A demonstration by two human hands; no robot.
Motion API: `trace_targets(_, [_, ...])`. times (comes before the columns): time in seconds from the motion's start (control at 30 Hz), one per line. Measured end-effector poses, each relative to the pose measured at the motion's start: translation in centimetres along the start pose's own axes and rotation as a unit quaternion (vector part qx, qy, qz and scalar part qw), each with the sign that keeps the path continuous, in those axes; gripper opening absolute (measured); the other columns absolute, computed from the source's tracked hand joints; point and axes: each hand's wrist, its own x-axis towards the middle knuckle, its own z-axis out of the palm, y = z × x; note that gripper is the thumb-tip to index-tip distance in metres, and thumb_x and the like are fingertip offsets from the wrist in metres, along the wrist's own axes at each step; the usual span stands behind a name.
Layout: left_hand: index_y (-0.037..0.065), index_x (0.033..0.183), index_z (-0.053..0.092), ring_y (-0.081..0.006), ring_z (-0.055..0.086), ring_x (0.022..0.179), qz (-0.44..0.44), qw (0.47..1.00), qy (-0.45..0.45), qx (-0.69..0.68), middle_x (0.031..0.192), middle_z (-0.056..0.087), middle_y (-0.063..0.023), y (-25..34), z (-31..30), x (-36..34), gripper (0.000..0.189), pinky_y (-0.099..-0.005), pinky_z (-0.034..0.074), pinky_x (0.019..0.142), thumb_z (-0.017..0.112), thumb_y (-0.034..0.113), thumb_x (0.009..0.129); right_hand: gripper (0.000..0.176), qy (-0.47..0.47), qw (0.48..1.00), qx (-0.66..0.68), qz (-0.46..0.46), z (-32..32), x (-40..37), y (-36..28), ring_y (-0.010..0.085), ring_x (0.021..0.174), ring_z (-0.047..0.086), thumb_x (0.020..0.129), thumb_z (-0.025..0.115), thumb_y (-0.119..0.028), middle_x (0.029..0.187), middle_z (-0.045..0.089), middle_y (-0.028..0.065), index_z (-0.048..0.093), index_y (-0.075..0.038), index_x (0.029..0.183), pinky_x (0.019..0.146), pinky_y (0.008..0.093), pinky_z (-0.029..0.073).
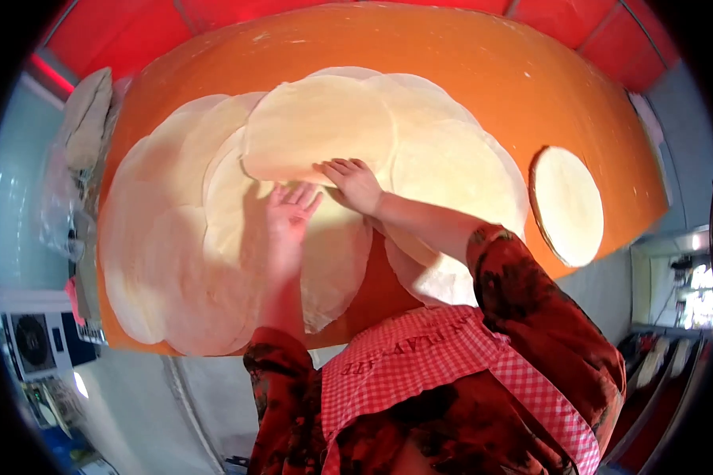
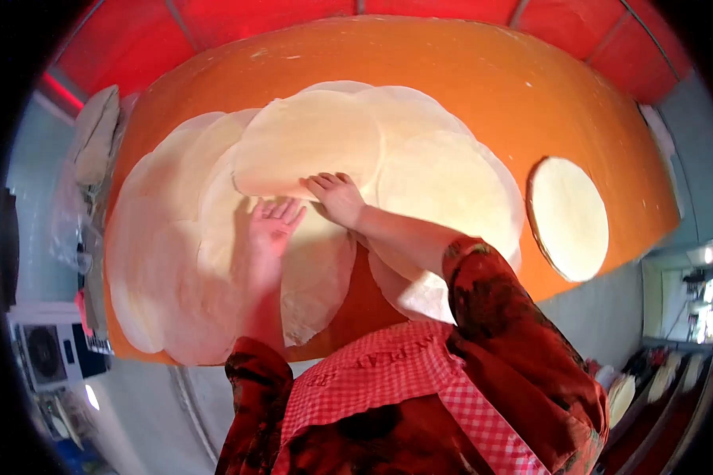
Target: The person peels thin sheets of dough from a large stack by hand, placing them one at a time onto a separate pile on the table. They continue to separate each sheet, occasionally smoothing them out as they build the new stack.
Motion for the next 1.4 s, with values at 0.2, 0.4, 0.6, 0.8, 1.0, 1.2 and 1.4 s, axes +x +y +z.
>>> trace_targets(0.2, [0.001, 0.125, 0.038, -0.0363, 0.052, 0.116, -0.006, 0.997, 0.009, 0.079, 0.131, 0.046, -0.0252, -2.0, 4.7, -3.0, 0.039, -0.0515, 0.043, 0.1, 0.05, 0.023, 0.095, 0.024, -0.069, 0.99, -0.032, 0.121, -11.4, 13.6, 7.8, 0.0343, 0.077, 0.066, 0.08, 0.054, -0.023, 0.088, 0.068, 0.0171, 0.071, -0.011, 0.092, 0.066, 0.0483, 0.052])
trace_targets(0.4, [0.0, 0.114, 0.05, -0.0302, 0.056, 0.108, -0.196, 0.977, -0.059, 0.05, 0.109, 0.058, -0.0138, -12.4, 5.4, -10.3, 0.027, -0.0433, 0.047, 0.095, 0.055, 0.016, 0.092, 0.024, 0.053, 0.975, -0.215, 0.025, -30.5, 5.8, 1.5, 0.0342, 0.071, 0.065, 0.079, 0.053, -0.008, 0.079, 0.067, 0.0152, 0.068, -0.01, 0.097, 0.061, 0.0452, 0.052])
trace_targets(0.6, [0.006, 0.109, 0.046, -0.0296, 0.051, 0.113, -0.13, 0.981, -0.035, 0.142, 0.114, 0.051, -0.0122, -17.6, 5.3, -10.8, 0.02, -0.0443, 0.046, 0.097, 0.055, 0.01, 0.091, 0.034, 0.02, 0.97, -0.215, 0.112, -20.3, -19.5, 2.8, 0.024, 0.092, 0.065, 0.078, 0.054, -0.012, 0.102, 0.067, 0.0081, 0.067, -0.013, 0.11, 0.072, 0.0358, 0.053])
trace_targets(0.8, [0.005, 0.11, 0.047, -0.0295, 0.052, 0.111, -0.158, 0.964, -0.034, 0.212, 0.113, 0.051, -0.0125, -18.3, 5.5, -9.0, 0.024, -0.0432, 0.047, 0.095, 0.057, 0.009, 0.089, 0.023, 0.038, 0.955, -0.197, 0.218, -16.3, -23.8, 0.9, 0.0223, 0.084, 0.067, 0.077, 0.058, -0.016, 0.097, 0.069, 0.0014, 0.068, -0.015, 0.097, 0.067, 0.0331, 0.055])
trace_targets(1.0, [-0.001, 0.111, 0.047, -0.0351, 0.047, 0.117, -0.206, 0.964, -0.064, 0.157, 0.122, 0.049, -0.0187, -18.1, 6.3, -7.9, 0.028, -0.0469, 0.042, 0.103, 0.053, 0.017, 0.091, 0.03, 0.01, 0.95, -0.232, 0.21, -14.1, -24.4, 0.1, 0.0232, 0.1, 0.06, 0.076, 0.058, -0.015, 0.11, 0.062, 0.0021, 0.062, -0.01, 0.105, 0.076, 0.0358, 0.052])
trace_targets(1.2, [-0.001, 0.117, 0.045, -0.0386, 0.041, 0.124, -0.261, 0.955, -0.099, 0.098, 0.131, 0.043, -0.0213, -17.6, 7.0, -8.3, 0.034, -0.051, 0.038, 0.106, 0.047, 0.024, 0.095, 0.061, -0.032, 0.962, -0.172, 0.208, -17.4, -24.3, -2.9, 0.0294, 0.113, 0.052, 0.072, 0.066, -0.043, 0.121, 0.055, 0.0107, 0.054, -0.007, 0.121, 0.088, 0.0454, 0.043])
trace_targets(1.4, [-0.003, 0.133, 0.026, -0.0441, 0.033, 0.131, -0.254, 0.964, -0.07, 0.026, 0.142, 0.027, -0.0286, -17.2, 8.6, -9.4, 0.049, -0.0532, 0.034, 0.109, 0.044, 0.025, 0.097, 0.068, -0.014, 0.978, -0.128, 0.167, -16.5, -25.1, -2.0, 0.0342, 0.122, 0.046, 0.076, 0.065, -0.045, 0.132, 0.05, 0.0142, 0.049, -0.008, 0.13, 0.093, 0.0486, 0.04])
